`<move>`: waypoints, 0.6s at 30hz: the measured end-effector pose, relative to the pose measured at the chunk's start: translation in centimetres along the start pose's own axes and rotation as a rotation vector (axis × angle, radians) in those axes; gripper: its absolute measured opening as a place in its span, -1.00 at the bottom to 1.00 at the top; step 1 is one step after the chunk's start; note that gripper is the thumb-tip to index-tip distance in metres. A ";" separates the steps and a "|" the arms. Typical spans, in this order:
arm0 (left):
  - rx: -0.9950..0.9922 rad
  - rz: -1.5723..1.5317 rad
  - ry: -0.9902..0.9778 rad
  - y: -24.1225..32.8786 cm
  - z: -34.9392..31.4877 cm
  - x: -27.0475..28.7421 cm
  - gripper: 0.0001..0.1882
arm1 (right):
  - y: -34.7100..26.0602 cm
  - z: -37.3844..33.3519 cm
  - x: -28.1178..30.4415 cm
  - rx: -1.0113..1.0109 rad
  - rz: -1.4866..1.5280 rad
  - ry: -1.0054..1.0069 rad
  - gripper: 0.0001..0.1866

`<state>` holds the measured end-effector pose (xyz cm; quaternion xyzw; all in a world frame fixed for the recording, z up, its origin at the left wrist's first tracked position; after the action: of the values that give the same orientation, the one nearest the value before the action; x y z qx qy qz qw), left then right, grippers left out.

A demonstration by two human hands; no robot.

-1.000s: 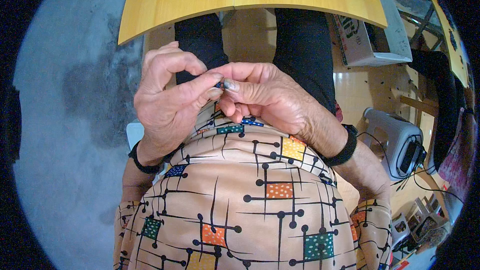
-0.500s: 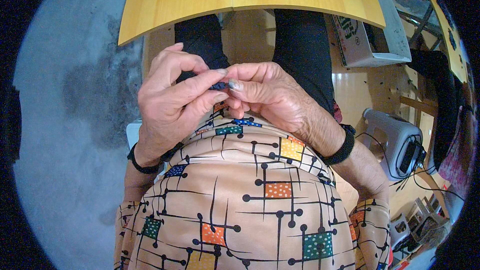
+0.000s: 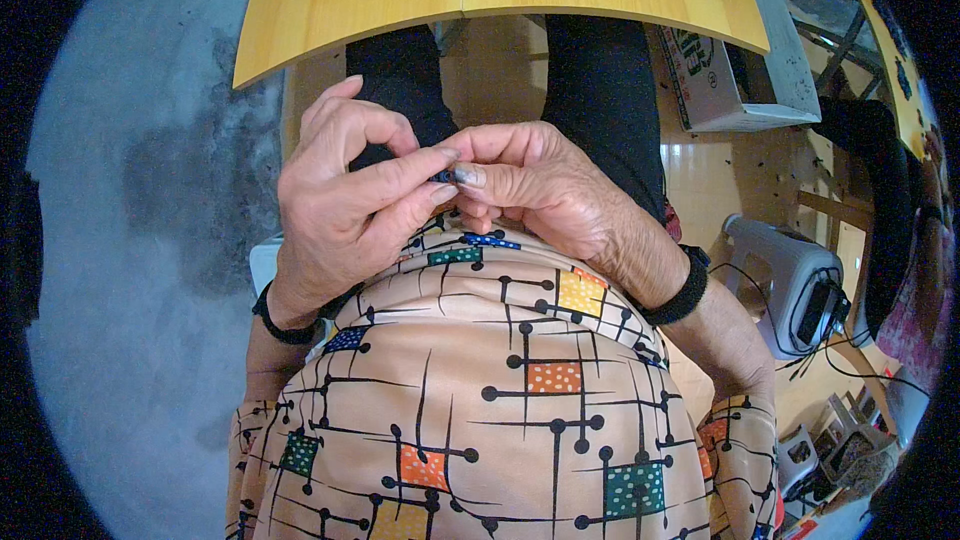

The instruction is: Assembling blue plastic elbow joints with small silver components by hand on a workbench.

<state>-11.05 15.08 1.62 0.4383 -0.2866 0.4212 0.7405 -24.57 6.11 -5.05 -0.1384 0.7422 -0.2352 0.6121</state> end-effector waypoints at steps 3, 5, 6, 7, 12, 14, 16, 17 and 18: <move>-0.014 -0.006 0.019 0.1 0.0 0.0 -0.73 | -0.1 0.0 -0.1 -0.014 -0.043 0.010 -0.71; -0.036 -0.003 0.034 0.0 0.0 -0.2 -0.73 | -0.1 -0.1 -0.1 -0.027 -0.039 -0.002 -0.68; -0.058 0.000 0.049 0.0 0.0 -0.2 -0.74 | -0.1 -0.1 -0.1 -0.027 -0.040 -0.001 -0.68; -0.058 -0.001 0.050 0.0 -0.1 -0.2 -0.74 | -0.1 -0.1 -0.1 -0.032 -0.032 -0.005 -0.64; -0.049 0.016 0.080 0.0 -0.1 -0.1 -0.74 | 0.1 -0.1 -0.1 -0.020 -0.041 -0.034 -0.59; -0.044 0.011 0.081 -0.1 -0.3 -0.1 -0.75 | 0.1 -0.1 0.0 -0.003 -0.051 -0.073 -0.53; -0.039 0.006 0.081 -0.2 -0.3 -0.2 -0.75 | 0.1 0.0 0.0 -0.017 -0.067 -0.076 -0.50; -0.042 0.002 0.090 -0.2 -0.3 -0.3 -0.75 | 0.0 0.0 0.0 -0.030 -0.082 -0.078 -0.47; -0.045 -0.001 0.099 -0.2 -0.3 -0.3 -0.76 | 0.0 0.0 0.1 -0.031 -0.084 -0.079 -0.47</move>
<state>-10.99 15.16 1.15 0.4004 -0.2587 0.4353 0.7637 -24.56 6.08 -5.10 -0.1880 0.7146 -0.2433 0.6283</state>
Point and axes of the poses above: each hand's wrist, its own z-axis towards the middle knuckle, its own x-axis out of the back of the hand, y = z × x, the point moved 2 cm from there along z, towards the middle knuckle, and after that the axes turned 1 degree about x, right-handed, at the moved point
